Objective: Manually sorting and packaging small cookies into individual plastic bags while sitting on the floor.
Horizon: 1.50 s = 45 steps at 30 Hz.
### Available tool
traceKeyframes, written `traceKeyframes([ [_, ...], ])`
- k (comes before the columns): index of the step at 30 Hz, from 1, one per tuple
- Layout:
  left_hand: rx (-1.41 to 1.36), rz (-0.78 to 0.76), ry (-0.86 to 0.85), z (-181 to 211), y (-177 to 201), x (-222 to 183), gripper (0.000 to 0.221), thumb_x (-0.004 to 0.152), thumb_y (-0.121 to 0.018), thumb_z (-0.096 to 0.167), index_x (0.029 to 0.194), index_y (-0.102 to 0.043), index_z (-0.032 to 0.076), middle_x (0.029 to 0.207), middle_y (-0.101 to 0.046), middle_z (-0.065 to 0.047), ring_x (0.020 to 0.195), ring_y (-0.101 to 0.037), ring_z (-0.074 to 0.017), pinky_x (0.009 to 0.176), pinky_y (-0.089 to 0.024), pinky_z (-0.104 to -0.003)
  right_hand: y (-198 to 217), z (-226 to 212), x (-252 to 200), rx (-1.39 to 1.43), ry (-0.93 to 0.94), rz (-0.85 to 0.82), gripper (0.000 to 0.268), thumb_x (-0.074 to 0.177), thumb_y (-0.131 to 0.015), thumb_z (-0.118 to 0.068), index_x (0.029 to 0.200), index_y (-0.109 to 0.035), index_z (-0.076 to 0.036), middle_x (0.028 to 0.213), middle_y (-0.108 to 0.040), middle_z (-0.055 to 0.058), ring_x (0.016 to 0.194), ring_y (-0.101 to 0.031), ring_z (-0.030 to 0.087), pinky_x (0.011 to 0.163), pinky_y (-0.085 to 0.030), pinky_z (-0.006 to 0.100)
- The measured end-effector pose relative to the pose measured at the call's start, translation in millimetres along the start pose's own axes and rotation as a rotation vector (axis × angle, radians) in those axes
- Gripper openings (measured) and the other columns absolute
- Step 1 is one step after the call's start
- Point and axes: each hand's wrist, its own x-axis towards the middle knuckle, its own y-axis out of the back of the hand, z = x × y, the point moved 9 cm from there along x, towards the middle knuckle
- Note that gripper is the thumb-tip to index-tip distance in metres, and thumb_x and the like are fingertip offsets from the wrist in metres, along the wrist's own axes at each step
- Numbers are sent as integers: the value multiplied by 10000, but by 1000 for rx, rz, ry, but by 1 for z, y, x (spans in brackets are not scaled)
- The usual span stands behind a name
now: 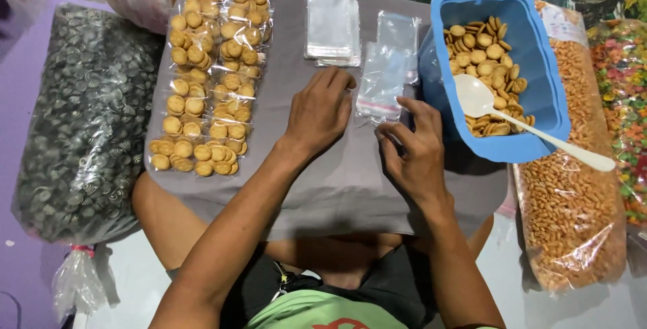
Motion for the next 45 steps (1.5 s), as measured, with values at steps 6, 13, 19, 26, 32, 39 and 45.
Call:
traceKeyframes([
  [6,-24,-60,-37,4,-6,0,150,948,-659,152,1086,-604,134,908,-604,-56,898,-680,-310,623,-602,-469,-13,4,5,-123,0,-1,215,933,-788,-120,1108,-722,-14,1324,-603,219,1217,-577,426,1004,-506,492],
  [13,124,-133,-105,5,-20,-3,309,891,-699,203,1183,-614,149,1047,-615,-99,1036,-623,-353,732,-569,-481,-28,13,1,-252,-26,-62,232,939,-758,-164,1097,-718,0,1355,-589,256,1202,-576,449,1021,-502,523],
  [19,173,-247,-223,16,-32,-14,484,956,-652,251,1408,-582,92,1459,-571,-184,1359,-532,-407,1121,-393,-544,-26,1,0,-304,50,-90,174,950,-725,-72,1095,-747,22,1351,-618,280,1218,-578,469,1044,-486,520],
  [26,197,-264,-212,6,-43,-18,492,986,-611,337,1436,-549,147,1521,-519,-135,1416,-496,-368,1161,-351,-525,-14,2,-8,-257,55,72,107,876,-883,-56,908,-788,-91,1219,-724,111,1124,-631,338,949,-539,398],
  [32,179,-273,-237,10,-45,-13,519,940,-662,309,1423,-572,144,1500,-530,-154,1400,-486,-383,1138,-347,-528,2,4,-10,-97,-35,123,121,879,-890,-92,890,-770,-97,1111,-720,81,1047,-646,331,871,-539,413],
  [39,193,-308,-200,9,-44,-13,521,940,-651,291,1434,-561,151,1508,-519,-139,1409,-467,-362,1135,-330,-519,3,4,-12,-60,-71,104,170,879,-891,-102,862,-722,-94,1037,-691,68,1013,-655,324,845,-542,427],
  [45,145,-319,-179,16,-35,-10,470,993,-616,300,1430,-557,137,1492,-522,-178,1401,-477,-378,1144,-317,-529,1,-6,-3,-126,-19,109,72,920,-834,-40,936,-766,-23,1149,-694,151,1064,-651,370,853,-544,426],
])
